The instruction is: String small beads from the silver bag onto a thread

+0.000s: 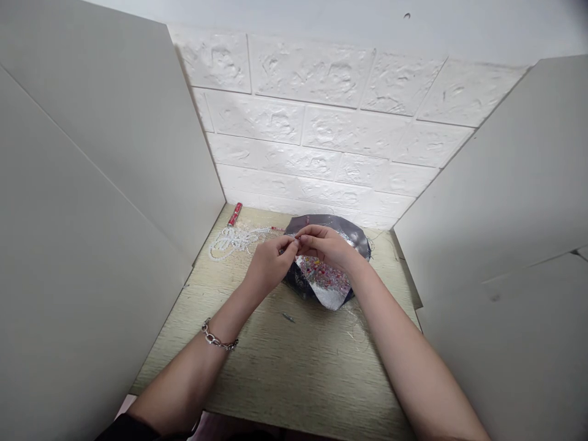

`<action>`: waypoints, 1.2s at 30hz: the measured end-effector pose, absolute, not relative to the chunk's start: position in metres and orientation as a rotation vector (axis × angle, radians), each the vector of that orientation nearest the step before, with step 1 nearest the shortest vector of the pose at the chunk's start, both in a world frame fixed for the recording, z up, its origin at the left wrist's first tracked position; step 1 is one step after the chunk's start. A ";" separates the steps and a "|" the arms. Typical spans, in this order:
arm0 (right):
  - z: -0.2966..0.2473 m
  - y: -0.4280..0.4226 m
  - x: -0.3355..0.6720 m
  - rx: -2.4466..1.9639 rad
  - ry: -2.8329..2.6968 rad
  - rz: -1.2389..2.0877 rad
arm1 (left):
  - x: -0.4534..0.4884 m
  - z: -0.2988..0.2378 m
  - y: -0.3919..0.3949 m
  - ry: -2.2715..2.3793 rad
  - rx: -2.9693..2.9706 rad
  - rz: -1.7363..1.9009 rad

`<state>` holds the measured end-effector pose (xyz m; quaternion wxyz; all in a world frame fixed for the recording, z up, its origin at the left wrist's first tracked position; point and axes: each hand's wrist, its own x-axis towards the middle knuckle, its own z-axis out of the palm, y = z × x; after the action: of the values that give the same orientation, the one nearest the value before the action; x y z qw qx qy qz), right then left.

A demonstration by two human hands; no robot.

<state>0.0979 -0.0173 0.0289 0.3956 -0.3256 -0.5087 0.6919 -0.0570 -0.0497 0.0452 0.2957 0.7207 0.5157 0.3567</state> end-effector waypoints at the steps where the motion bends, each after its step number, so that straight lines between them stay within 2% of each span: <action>1: 0.030 -0.018 0.097 -0.830 -1.293 1.751 | -0.057 0.045 -0.050 1.373 1.922 0.949; 10: 0.032 -0.019 0.097 -0.861 -1.353 1.709 | -0.059 0.043 -0.049 1.361 1.916 0.949; 15: 0.036 -0.019 0.098 -0.923 -1.502 1.555 | -0.058 0.044 -0.049 1.317 1.816 0.962; 19: 0.049 -0.025 0.099 -1.038 -1.773 1.231 | -0.056 0.049 -0.049 1.216 1.560 0.930; 25: 0.076 -0.044 0.091 -1.257 -2.169 0.462 | -0.055 0.054 -0.052 1.108 1.290 0.909; 27: 0.081 -0.049 0.087 -1.299 -2.216 0.346 | -0.055 0.054 -0.053 1.097 1.269 0.900; 30: 0.086 -0.054 0.084 -1.295 -2.203 0.350 | -0.055 0.054 -0.053 1.069 1.225 0.903; 36: 0.097 -0.058 0.092 -1.233 -2.174 0.596 | -0.056 0.055 -0.054 0.924 1.208 0.925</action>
<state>0.0923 -0.0585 0.0970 0.2822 -0.4605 -0.8117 0.2225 -0.0555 -0.0539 0.0547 0.6294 0.5272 0.4035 0.4040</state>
